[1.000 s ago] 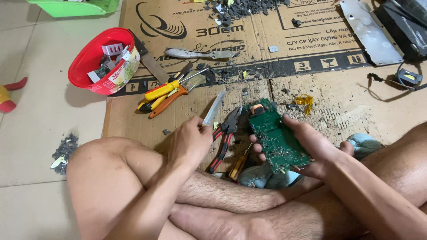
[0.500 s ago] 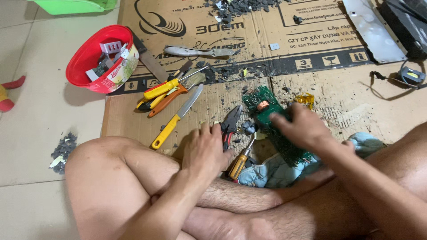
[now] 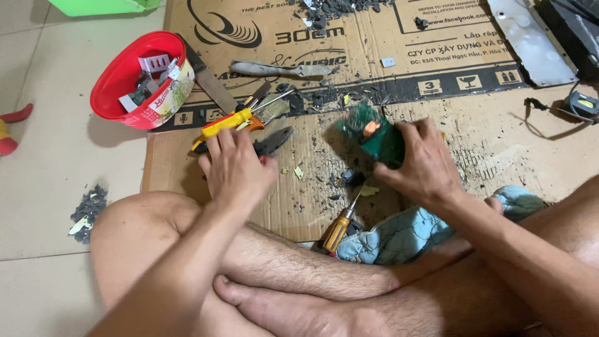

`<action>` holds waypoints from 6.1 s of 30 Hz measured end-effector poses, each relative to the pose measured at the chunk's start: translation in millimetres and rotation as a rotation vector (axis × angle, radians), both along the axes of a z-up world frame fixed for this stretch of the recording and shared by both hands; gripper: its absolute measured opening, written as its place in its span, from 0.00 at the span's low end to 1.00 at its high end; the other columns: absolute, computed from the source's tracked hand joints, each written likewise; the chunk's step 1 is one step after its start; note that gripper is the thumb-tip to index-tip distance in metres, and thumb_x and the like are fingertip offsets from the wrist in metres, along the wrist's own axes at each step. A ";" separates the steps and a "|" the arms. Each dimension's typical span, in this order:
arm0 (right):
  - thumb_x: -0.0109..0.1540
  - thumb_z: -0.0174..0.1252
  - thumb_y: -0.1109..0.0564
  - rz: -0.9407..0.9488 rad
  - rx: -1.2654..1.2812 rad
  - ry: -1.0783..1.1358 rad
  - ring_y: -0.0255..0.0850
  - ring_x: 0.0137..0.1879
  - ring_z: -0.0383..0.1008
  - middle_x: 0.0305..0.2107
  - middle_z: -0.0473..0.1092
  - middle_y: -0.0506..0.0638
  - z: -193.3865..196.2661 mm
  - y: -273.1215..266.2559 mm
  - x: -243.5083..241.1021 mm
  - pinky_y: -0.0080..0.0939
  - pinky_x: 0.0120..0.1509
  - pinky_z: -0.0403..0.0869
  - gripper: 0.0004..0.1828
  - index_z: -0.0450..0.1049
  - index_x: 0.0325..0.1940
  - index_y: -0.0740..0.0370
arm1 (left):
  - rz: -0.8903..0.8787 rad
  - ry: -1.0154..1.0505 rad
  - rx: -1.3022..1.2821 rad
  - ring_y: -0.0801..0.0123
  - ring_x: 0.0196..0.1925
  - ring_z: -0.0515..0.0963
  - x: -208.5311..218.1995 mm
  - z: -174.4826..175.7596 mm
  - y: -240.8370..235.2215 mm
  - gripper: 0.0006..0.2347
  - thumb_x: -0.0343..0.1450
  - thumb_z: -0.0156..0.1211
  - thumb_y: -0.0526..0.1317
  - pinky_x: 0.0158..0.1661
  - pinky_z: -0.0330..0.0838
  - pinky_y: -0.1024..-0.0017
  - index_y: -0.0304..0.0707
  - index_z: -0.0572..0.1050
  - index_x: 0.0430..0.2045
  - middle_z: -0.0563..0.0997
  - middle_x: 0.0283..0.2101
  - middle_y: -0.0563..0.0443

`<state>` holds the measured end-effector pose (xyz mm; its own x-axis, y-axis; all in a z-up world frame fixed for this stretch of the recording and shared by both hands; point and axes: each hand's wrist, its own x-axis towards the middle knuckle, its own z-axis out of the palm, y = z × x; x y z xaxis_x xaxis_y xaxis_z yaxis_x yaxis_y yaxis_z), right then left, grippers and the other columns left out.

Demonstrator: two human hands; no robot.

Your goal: The person sits on the floor and uses a screwdriver and pliers to remove components from a green circuit board. They scrape the board surface, pry off parts, and place the removed pieces onto a cardboard sheet.

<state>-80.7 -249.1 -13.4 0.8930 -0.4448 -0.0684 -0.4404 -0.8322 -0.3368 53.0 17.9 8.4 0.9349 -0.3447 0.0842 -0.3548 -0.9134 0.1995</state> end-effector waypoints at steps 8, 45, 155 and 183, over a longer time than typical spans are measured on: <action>0.52 0.69 0.41 -0.064 0.054 -0.050 0.57 0.60 0.67 0.53 0.62 0.61 12.0 -7.2 5.8 0.56 0.60 0.71 0.47 0.66 0.71 0.62 | -0.097 0.213 -0.097 0.45 0.49 0.79 45.1 22.5 -10.9 0.11 0.72 0.52 0.37 0.46 0.75 0.51 0.34 0.79 0.43 0.78 0.40 0.36; 0.51 0.72 0.42 -0.250 0.281 0.115 0.65 0.64 0.70 0.57 0.62 0.67 17.2 -39.6 -1.7 0.66 0.62 0.70 0.49 0.65 0.72 0.60 | 0.025 0.514 0.340 0.42 0.57 0.80 0.5 138.1 -35.8 0.17 0.69 0.55 0.37 0.52 0.76 0.47 0.26 0.74 0.51 0.82 0.48 0.33; 0.49 0.73 0.35 -0.180 0.286 0.111 0.62 0.62 0.72 0.55 0.65 0.62 22.9 -25.5 -17.0 0.62 0.62 0.72 0.49 0.64 0.69 0.50 | -0.475 0.302 0.092 0.50 0.50 0.83 56.7 101.5 -65.9 0.08 0.69 0.63 0.33 0.52 0.76 0.57 0.49 0.84 0.37 0.84 0.40 0.43; 0.51 0.63 0.32 0.090 0.291 0.158 0.63 0.60 0.73 0.54 0.65 0.55 22.4 -23.7 -23.3 0.61 0.64 0.74 0.36 0.69 0.61 0.41 | -0.551 0.187 0.325 0.47 0.70 0.61 90.1 13.0 -161.6 0.26 0.68 0.53 0.32 0.60 0.62 0.43 0.43 0.63 0.65 0.65 0.66 0.42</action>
<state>-104.0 -272.8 9.0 0.8958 -0.3066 -0.3217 -0.4355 -0.7493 -0.4988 143.1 -143.8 21.4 0.6036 -0.7568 -0.2508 -0.7730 -0.6326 0.0485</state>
